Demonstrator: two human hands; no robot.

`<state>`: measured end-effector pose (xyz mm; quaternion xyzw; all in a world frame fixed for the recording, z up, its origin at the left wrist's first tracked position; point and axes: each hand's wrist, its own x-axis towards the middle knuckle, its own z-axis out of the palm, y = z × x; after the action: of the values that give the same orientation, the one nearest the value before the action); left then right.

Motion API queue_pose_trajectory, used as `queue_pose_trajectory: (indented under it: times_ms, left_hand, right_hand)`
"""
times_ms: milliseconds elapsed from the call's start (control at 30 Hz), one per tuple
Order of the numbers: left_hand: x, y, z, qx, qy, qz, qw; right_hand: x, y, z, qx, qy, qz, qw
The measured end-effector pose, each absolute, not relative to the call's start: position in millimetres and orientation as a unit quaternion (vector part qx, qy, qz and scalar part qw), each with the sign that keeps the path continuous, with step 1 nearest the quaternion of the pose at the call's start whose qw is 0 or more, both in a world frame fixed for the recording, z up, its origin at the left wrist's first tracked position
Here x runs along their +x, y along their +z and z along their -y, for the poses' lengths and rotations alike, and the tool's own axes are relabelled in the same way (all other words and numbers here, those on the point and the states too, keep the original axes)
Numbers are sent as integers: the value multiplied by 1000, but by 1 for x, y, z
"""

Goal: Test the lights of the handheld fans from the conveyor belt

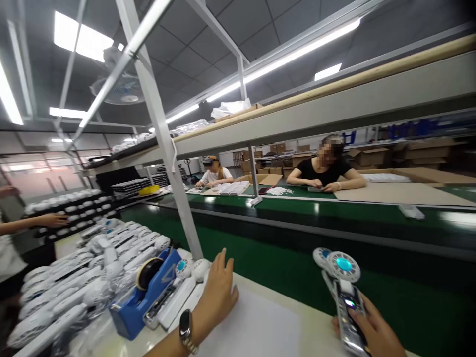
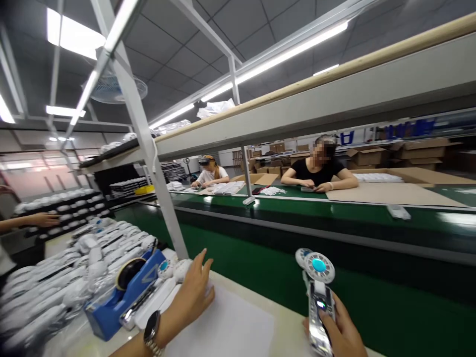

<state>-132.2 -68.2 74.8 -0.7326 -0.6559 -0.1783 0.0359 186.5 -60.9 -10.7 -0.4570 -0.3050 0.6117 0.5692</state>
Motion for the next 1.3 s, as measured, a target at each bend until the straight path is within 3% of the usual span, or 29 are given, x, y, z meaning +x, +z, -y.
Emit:
queue_pose_trajectory:
  times_ms: [167,433,900,1100,1300]
  left_hand:
    - [-24,59,17,-725,-208,612,-237]
    - [82,31,-49,-680,-206,609,-352]
    - [-3,22,-27,-476,-348,431,-683]
    - [-39,27,-33,-413,-392,375,-732]
    - [-34,28,-32,-428,-410,383,-709]
  right_hand:
    - [192,0,59,-451,554,292,636]
    - [212,-2,51,-446,525,293,663]
    - [208,-11,47,-461,514,307,655]
    - [211,-7,48,-479,528,311,629]
    - [206,7,49,-486,564,336,577]
